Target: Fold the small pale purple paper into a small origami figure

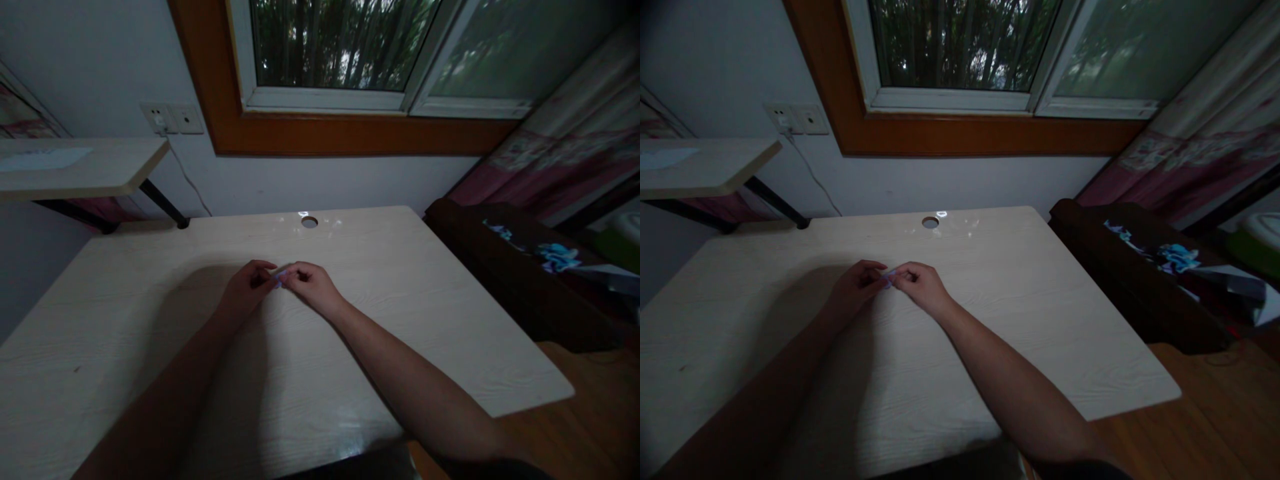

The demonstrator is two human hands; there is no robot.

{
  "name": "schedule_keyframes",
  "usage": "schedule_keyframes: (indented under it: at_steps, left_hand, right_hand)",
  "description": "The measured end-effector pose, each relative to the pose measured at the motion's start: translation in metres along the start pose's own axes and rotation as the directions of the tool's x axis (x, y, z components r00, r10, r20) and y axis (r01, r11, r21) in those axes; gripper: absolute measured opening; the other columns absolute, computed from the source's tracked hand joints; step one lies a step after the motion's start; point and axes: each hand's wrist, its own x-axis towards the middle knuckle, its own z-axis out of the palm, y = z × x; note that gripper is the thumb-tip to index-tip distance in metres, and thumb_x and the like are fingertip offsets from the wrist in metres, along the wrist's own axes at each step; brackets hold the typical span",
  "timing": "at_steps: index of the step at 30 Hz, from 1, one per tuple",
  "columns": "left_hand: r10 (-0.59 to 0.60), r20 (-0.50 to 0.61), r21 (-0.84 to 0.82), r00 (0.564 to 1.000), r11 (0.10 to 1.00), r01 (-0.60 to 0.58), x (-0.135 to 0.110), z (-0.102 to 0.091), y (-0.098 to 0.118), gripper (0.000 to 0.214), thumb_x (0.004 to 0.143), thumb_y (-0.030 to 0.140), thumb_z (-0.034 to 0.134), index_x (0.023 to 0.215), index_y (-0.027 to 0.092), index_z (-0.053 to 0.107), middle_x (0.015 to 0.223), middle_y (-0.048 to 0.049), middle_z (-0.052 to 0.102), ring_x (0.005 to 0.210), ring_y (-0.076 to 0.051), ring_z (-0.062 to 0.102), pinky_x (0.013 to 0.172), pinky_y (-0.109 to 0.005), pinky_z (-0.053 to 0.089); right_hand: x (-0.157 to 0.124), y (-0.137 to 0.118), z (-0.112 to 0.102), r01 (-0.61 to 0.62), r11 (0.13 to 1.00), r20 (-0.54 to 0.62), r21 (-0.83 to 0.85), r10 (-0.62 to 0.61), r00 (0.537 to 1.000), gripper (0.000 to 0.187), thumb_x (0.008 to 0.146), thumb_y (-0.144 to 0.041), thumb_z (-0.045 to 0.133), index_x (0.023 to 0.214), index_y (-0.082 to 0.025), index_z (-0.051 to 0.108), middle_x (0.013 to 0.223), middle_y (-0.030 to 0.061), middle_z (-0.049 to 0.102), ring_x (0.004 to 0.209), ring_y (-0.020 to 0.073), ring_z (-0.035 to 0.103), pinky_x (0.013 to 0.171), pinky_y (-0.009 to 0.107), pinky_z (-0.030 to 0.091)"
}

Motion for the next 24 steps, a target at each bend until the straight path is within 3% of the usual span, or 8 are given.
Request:
schedule_keyframes:
  at_steps: [9, 16, 24]
  left_hand:
    - [-0.001, 0.031, -0.014, 1.0, 1.0, 0.001, -0.0005, -0.0011, -0.0021, 0.032, 0.076, 0.034, 0.073, 0.103, 0.02, 0.063, 0.072, 0.0016, 0.061, 0.065, -0.013, 0.057, 0.06, -0.023, 0.042]
    - [-0.013, 0.04, -0.036, 0.999, 0.999, 0.014, 0.0001, -0.0006, -0.0023, 0.031, 0.075, 0.033, 0.073, 0.102, 0.02, 0.064, 0.071, 0.0015, 0.061, 0.064, -0.013, 0.057, 0.058, -0.023, 0.041]
    - [-0.032, 0.0, -0.041, 0.999, 0.999, 0.032, 0.0004, -0.0011, -0.0014, 0.034, 0.072, 0.037, 0.076, 0.099, 0.02, 0.065, 0.072, 0.0009, 0.066, 0.066, -0.014, 0.062, 0.062, -0.024, 0.046]
  right_hand:
    - [0.0, -0.0005, 0.0013, -0.044, 0.997, 0.002, 0.056, 0.044, 0.999, 0.02, 0.08, -0.036, 0.066, 0.082, -0.017, 0.071, 0.07, 0.0017, 0.067, 0.062, 0.0127, 0.057, 0.061, 0.025, 0.045]
    - [-0.0004, -0.0022, -0.0006, 0.013, 1.0, -0.002, 0.015, -0.013, 1.0, 0.016, 0.083, -0.027, 0.058, 0.08, -0.018, 0.072, 0.071, 0.001, 0.067, 0.067, 0.0134, 0.06, 0.065, 0.024, 0.045]
    - [-0.0008, -0.004, -0.0008, 0.023, 0.998, 0.017, 0.051, -0.024, 1.0, 0.024, 0.089, -0.036, 0.056, 0.085, -0.018, 0.072, 0.073, 0.0025, 0.067, 0.069, 0.0137, 0.06, 0.068, 0.025, 0.047]
